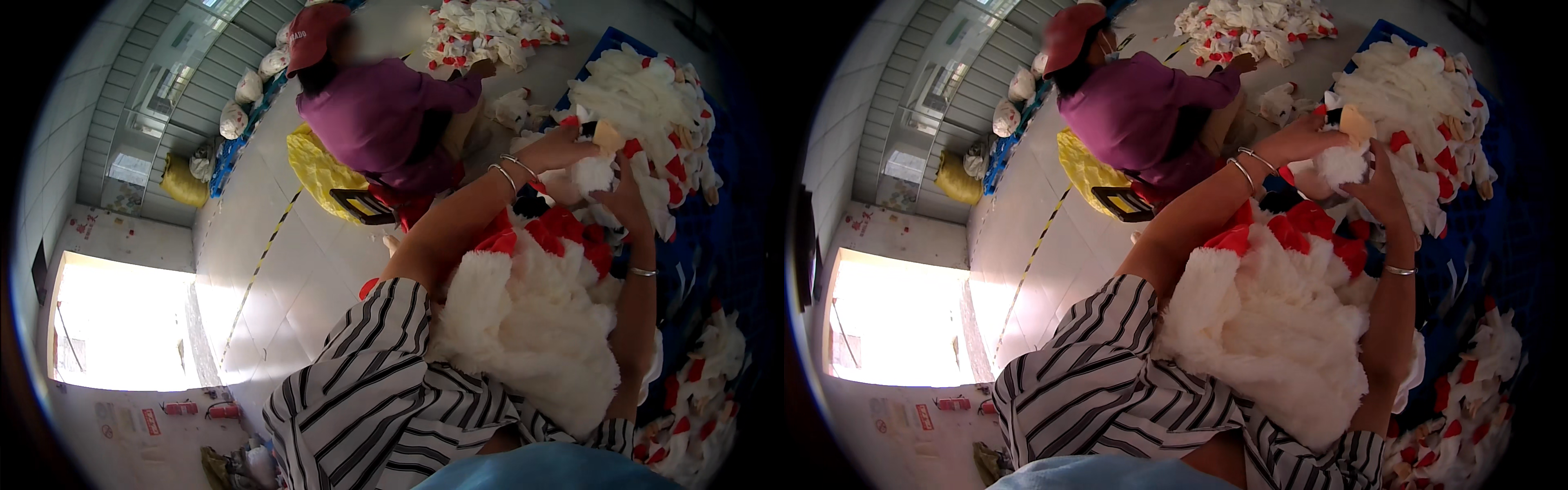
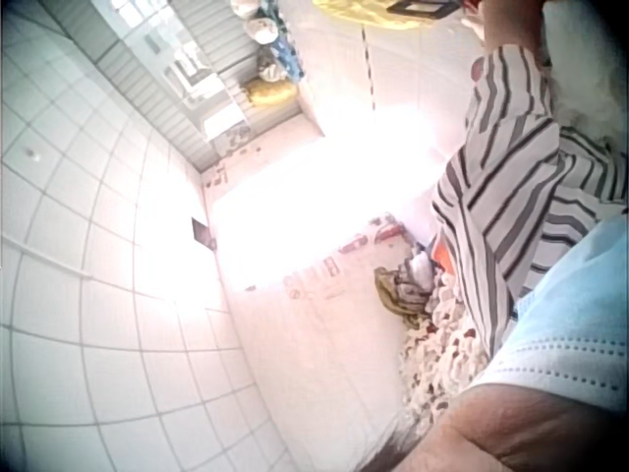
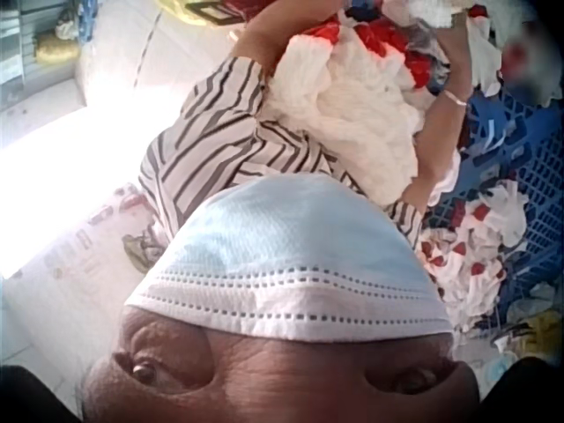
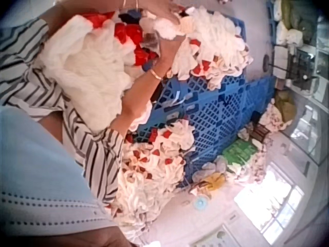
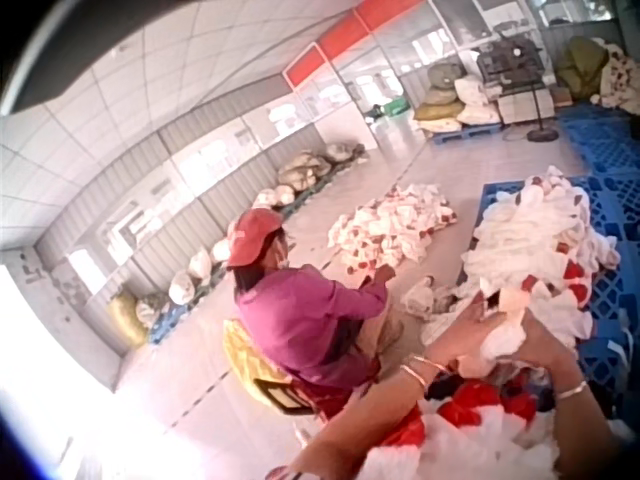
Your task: The person assembles white stuffed animal toys by hand, inserting red fabric pieces into the limbs and adjusting the fluffy bodies. They handle the toys one at a time, manipulating the fabric and stuffing to shape the limbs and body, then placing the finished items into a blue crate.
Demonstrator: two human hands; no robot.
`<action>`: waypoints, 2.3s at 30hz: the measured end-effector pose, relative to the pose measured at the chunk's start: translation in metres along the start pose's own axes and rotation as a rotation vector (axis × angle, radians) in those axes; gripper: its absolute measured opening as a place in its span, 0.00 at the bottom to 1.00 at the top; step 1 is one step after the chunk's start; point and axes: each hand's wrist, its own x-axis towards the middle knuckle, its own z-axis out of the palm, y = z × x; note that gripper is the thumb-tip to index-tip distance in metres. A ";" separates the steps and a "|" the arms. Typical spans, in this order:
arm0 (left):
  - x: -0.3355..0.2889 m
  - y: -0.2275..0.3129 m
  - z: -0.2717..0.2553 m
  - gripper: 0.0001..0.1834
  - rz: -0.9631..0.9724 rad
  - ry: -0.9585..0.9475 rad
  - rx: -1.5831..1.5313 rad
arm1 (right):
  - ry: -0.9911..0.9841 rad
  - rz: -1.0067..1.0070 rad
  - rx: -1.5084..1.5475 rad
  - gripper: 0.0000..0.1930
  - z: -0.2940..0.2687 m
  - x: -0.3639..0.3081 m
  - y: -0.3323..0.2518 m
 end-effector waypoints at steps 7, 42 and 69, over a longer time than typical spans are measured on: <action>-0.004 0.032 0.029 0.30 -0.142 -0.034 0.131 | -0.114 0.133 0.126 0.22 -0.019 -0.008 0.002; -0.019 0.024 0.038 0.28 -0.081 -0.066 -0.278 | -0.022 0.163 0.318 0.30 -0.037 -0.015 -0.030; -0.028 0.039 0.004 0.22 -0.283 0.064 -0.194 | 0.466 0.505 0.127 0.29 -0.047 0.003 -0.022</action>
